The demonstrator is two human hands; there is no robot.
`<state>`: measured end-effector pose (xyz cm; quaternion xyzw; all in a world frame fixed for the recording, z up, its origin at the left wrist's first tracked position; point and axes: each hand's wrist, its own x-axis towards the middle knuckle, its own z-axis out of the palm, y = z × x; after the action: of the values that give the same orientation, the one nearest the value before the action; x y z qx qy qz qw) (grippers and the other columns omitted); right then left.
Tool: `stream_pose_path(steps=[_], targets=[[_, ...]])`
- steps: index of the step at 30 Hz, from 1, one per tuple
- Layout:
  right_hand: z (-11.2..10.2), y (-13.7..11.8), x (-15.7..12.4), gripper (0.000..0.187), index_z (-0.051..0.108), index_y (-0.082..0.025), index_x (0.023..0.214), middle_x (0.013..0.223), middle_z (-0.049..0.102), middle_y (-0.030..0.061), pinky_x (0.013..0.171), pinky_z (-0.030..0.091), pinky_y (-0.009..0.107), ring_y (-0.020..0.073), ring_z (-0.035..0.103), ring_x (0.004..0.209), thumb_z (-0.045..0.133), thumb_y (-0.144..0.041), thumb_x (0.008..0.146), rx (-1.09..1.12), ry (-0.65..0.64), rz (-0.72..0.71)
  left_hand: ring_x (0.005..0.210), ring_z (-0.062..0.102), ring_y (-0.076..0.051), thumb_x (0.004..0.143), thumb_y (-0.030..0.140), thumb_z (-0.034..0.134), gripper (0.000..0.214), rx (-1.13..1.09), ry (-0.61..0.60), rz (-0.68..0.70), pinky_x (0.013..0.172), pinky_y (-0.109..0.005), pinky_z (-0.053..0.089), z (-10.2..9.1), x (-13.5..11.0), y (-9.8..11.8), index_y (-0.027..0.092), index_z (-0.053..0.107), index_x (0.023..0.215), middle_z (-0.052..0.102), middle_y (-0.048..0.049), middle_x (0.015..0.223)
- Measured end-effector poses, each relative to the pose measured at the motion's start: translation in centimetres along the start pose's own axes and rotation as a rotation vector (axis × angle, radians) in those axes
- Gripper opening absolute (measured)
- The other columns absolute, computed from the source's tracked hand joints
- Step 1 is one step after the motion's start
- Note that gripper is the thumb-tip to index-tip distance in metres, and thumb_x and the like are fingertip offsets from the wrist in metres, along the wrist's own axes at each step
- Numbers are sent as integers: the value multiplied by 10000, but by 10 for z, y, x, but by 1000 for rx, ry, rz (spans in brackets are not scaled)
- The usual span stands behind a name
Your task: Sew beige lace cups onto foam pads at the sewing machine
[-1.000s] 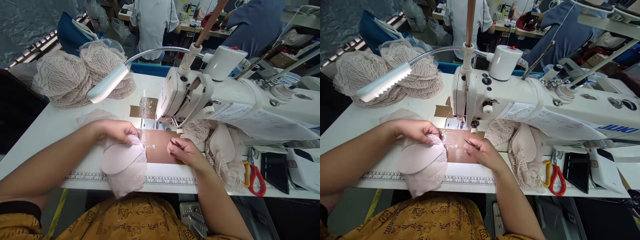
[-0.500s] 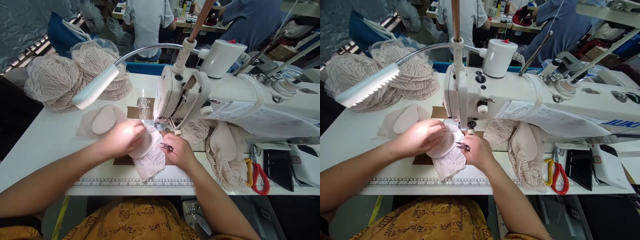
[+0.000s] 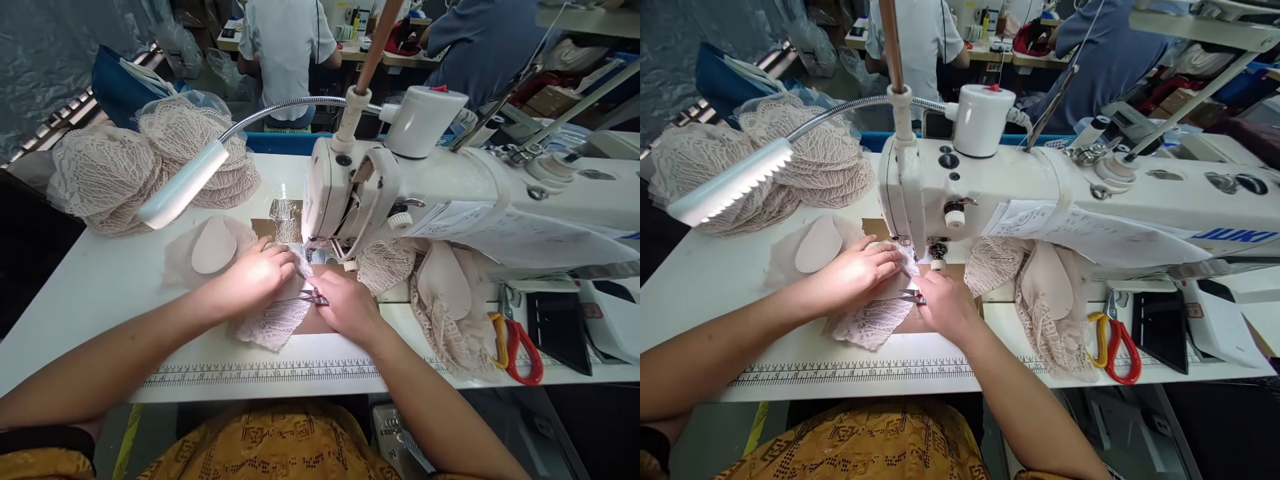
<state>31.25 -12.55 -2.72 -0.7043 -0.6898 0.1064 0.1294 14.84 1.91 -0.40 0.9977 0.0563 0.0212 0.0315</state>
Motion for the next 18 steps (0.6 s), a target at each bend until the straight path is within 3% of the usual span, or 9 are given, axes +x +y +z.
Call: stream_pose_path(steps=[4, 8, 18], targets=[[3, 0, 1, 405, 651, -246, 1212, 950, 688, 57, 645, 428, 292, 208, 623, 808, 555, -196, 821, -15, 5, 38, 1196, 534, -295, 973, 291, 411, 367, -58, 40, -7, 1016, -469, 363, 10, -1, 8, 112, 590, 1240, 581, -171, 1314], [3, 0, 2, 441, 634, -240, 1251, 946, 703, 54, 642, 435, 297, 212, 638, 810, 543, -192, 821, -13, -6, 78, 1256, 488, -326, 945, 351, 451, 467, -88, 20, 6, 1067, -502, 329, 14, 0, -1, 88, 539, 1321, 520, -198, 1387], [4, 1, 9, 469, 617, -267, 1271, 1035, 712, 44, 626, 436, 297, 224, 653, 834, 556, -211, 810, 8, -26, 126, 1266, 494, -328, 883, 293, 459, 519, -85, 18, 68, 1131, -566, 220, 18, 10, -21, 63, 527, 1344, 522, -206, 1391]])
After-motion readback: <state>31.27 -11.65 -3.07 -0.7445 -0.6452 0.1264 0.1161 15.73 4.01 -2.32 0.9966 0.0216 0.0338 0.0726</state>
